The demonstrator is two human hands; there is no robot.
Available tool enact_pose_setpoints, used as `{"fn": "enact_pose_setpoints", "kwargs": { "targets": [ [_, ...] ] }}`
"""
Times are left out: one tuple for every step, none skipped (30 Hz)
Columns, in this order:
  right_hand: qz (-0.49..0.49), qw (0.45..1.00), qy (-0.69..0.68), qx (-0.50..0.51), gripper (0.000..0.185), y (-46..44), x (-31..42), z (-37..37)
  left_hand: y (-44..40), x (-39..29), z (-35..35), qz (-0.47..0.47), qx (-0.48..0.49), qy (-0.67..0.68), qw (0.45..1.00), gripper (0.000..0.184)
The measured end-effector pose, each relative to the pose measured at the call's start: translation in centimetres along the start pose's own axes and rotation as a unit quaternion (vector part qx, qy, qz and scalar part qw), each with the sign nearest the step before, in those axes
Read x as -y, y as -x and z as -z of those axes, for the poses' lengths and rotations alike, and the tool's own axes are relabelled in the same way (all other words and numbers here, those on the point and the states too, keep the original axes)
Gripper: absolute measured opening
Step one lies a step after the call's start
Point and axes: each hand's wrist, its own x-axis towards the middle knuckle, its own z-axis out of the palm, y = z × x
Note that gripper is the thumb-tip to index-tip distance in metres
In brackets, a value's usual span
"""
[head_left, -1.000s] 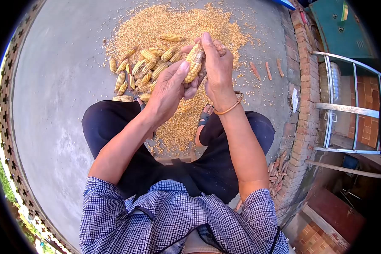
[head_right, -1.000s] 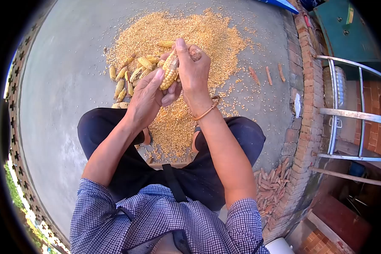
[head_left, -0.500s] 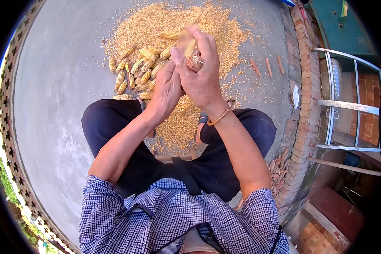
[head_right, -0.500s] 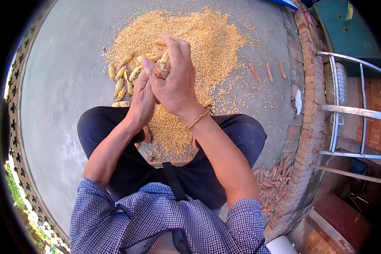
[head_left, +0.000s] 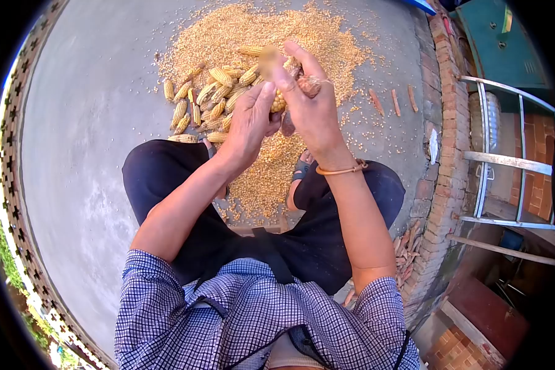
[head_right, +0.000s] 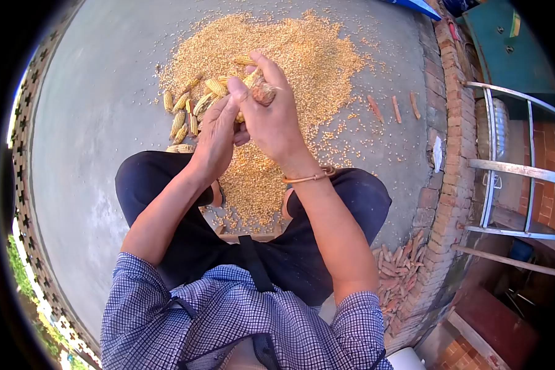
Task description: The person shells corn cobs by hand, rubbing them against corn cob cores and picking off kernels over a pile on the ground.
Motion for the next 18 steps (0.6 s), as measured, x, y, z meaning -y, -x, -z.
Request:
{"fn": "enact_pose_setpoints", "kwargs": {
  "targets": [
    [0.022,0.997,0.067,0.000,0.051,0.4,-0.1,-0.7,0.0,0.3,-0.4,-0.034,-0.011,-0.046,0.998,0.038],
    [0.095,0.992,0.072,-0.034,0.046,0.5,-0.9,-1.7,0.2,0.5,-0.7,-0.066,-0.020,-0.092,0.993,0.039],
    [0.099,0.984,0.134,-0.067,0.042,0.6,-0.7,-2.0,0.4,0.7,-1.0,-0.099,-0.030,-0.137,0.985,0.042],
    [0.102,0.970,0.196,-0.100,0.039,0.7,-0.3,-2.0,0.6,0.6,-1.3,-0.097,-0.036,-0.186,0.977,0.042],
    [0.106,0.952,0.256,-0.132,0.035,0.7,0.0,-1.9,1.0,0.5,-1.5,-0.074,-0.024,-0.180,0.981,0.042],
    [0.049,0.972,0.165,-0.162,0.026,-0.1,-0.7,-1.8,1.3,0.4,-1.8,-0.052,-0.012,-0.176,0.983,0.042],
    [0.050,0.975,0.136,-0.168,0.023,-0.7,-1.2,-1.7,1.6,0.2,-2.2,-0.029,0.002,-0.171,0.985,0.042],
    [0.049,0.978,0.108,-0.174,0.019,-1.0,-1.5,-1.6,1.8,0.1,-3.0,0.004,-0.030,-0.062,0.998,0.042],
    [0.046,0.980,0.080,-0.176,0.016,-1.0,-1.8,-1.5,1.7,0.1,-2.5,0.022,-0.001,-0.046,0.999,0.041],
    [0.014,0.992,0.047,-0.120,0.023,-1.1,-1.9,-1.1,1.0,0.0,-1.1,0.034,0.028,-0.030,0.999,0.040],
    [-0.024,0.994,-0.006,-0.102,0.028,-1.1,-1.7,-0.8,0.4,-0.1,-0.2,0.045,0.055,-0.015,0.997,0.040],
    [-0.065,0.993,-0.061,-0.081,0.034,-0.9,-1.2,-0.5,-0.1,0.2,-0.3,0.033,0.034,0.021,0.999,0.033],
    [-0.104,0.986,-0.115,-0.059,0.039,-0.9,-0.8,-0.2,-0.3,0.3,-0.4,0.031,0.016,0.018,0.999,0.033],
    [-0.085,0.988,-0.118,-0.043,0.054,-1.1,-1.9,0.2,-0.5,0.4,-0.5,0.028,-0.001,0.016,0.999,0.034],
    [-0.076,0.991,-0.102,-0.034,0.056,-1.1,-1.7,0.0,-0.7,0.5,-0.4,0.027,-0.015,0.015,0.999,0.035],
    [-0.067,0.994,-0.086,-0.026,0.059,-0.7,-1.3,-0.1,-1.1,0.5,0.3,0.011,0.000,0.019,1.000,0.035],
    [-0.059,0.996,-0.070,-0.021,0.061,-0.2,-0.9,-0.2,-1.1,0.7,0.3,-0.032,-0.011,-0.067,0.997,0.036],
    [-0.049,0.998,-0.005,-0.027,0.061,0.2,-0.7,-0.6,-0.8,0.6,-0.2,-0.075,-0.021,-0.153,0.985,0.036]
  ]
}}
